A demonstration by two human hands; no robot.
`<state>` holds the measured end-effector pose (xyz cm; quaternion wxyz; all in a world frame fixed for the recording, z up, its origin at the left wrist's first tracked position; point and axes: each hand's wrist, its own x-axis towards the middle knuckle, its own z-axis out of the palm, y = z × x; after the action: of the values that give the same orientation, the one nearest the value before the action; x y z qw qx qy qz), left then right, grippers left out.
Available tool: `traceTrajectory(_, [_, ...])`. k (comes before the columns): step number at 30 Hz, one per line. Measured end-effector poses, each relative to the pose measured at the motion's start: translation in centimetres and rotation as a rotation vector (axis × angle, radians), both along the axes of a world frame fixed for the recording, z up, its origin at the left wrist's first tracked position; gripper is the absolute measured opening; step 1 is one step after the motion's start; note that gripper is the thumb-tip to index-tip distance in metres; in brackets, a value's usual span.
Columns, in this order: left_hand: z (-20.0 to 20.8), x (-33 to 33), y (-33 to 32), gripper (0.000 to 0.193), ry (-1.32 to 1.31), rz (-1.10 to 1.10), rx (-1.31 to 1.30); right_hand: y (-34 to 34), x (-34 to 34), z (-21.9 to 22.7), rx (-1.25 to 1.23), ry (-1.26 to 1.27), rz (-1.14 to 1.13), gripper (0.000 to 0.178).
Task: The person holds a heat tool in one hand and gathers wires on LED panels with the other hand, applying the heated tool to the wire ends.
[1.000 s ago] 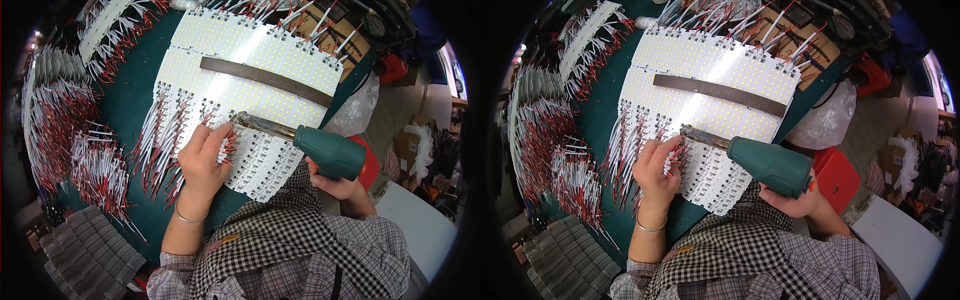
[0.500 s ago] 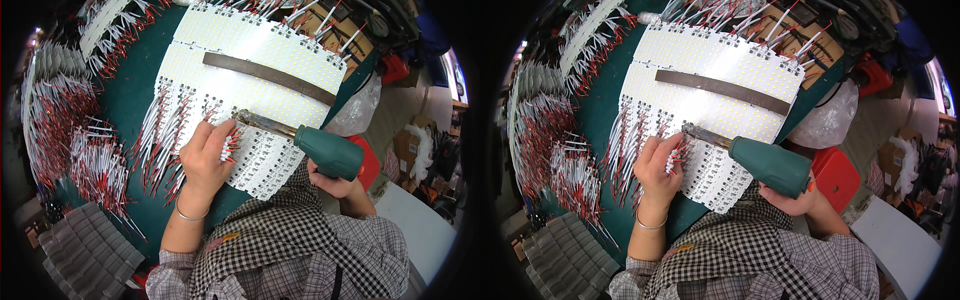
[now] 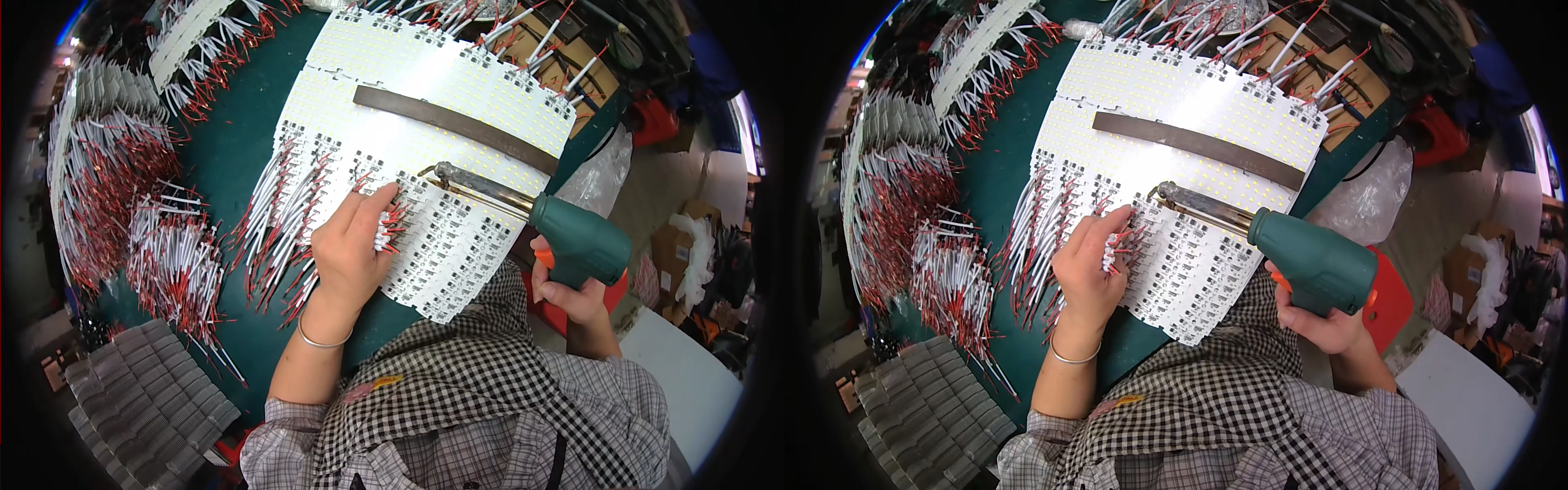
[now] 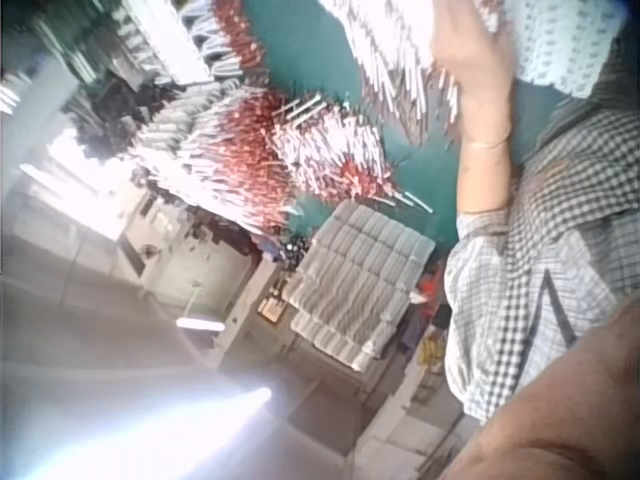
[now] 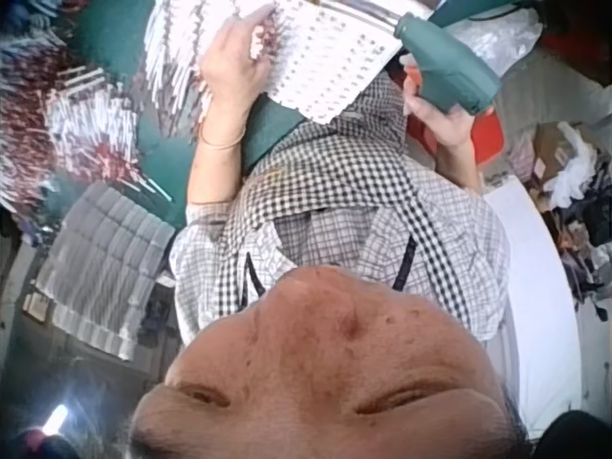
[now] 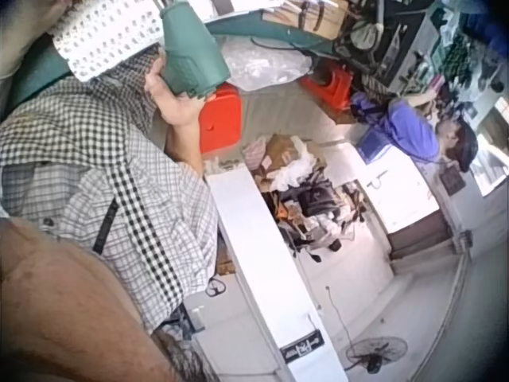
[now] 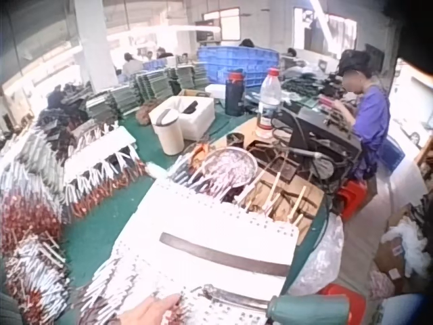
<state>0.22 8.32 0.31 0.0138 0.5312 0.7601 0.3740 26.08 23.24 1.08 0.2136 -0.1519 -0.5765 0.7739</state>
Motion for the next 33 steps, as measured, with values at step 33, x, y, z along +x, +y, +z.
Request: traceTrajectory(33, [-0.8, 0.2, 0.1, 0.053, 0.208, -0.118, 0.033, -1.5, 1.2, -0.8, 0.187, -0.116, 0.01, 0.042])
